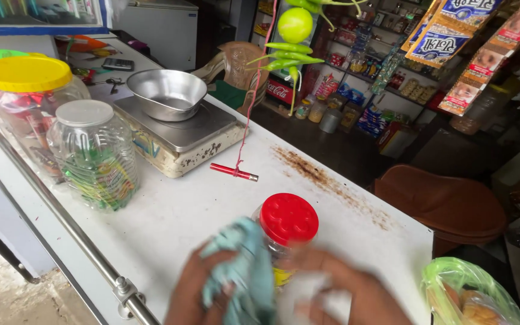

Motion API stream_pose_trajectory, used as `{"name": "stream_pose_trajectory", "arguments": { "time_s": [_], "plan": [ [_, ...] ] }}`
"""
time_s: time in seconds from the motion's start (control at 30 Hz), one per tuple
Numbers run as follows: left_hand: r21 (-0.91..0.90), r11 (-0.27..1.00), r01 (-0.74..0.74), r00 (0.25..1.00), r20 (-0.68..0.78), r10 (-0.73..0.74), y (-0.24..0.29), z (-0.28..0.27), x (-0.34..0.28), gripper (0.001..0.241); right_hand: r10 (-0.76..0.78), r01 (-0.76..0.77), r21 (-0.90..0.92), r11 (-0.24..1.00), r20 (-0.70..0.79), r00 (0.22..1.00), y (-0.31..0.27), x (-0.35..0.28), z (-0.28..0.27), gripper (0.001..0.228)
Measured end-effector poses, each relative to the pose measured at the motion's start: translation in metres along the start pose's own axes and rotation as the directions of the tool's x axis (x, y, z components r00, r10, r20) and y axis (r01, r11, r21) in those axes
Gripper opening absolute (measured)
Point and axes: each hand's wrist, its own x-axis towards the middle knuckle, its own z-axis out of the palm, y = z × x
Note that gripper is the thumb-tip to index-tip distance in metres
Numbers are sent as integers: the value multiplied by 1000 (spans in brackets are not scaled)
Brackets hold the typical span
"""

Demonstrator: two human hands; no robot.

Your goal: The person removes the lid from a plastic jar and wipes the jar with a cloth before repeating the process with two other jars.

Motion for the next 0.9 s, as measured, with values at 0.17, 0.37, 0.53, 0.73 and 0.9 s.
{"name": "stream_pose_trajectory", "arguments": {
  "time_s": [0.17,0.37,0.53,0.73,0.9],
  "plan": [
    [-136,906,402,878,-224,-423,50,-19,47,36,-309,286,-424,859,16,951,-85,120,-23,77],
    [230,969,-86,993,-54,101,28,25,40,60,-190,191,-162,968,27,981,-26,161,-1,36],
    [153,987,-45,999,20,43,23,16,68,61,-176,158,-280,947,-42,983,-42,153,3,31],
    [-132,957,259,966,47,-255,-13,18,100,40,-259,231,-340,911,-37,965,-43,143,5,37],
    [-250,953,171,978,-72,-195,-15,33,106,28,-306,280,-364,888,-13,952,-46,138,5,65]
  ]
}}
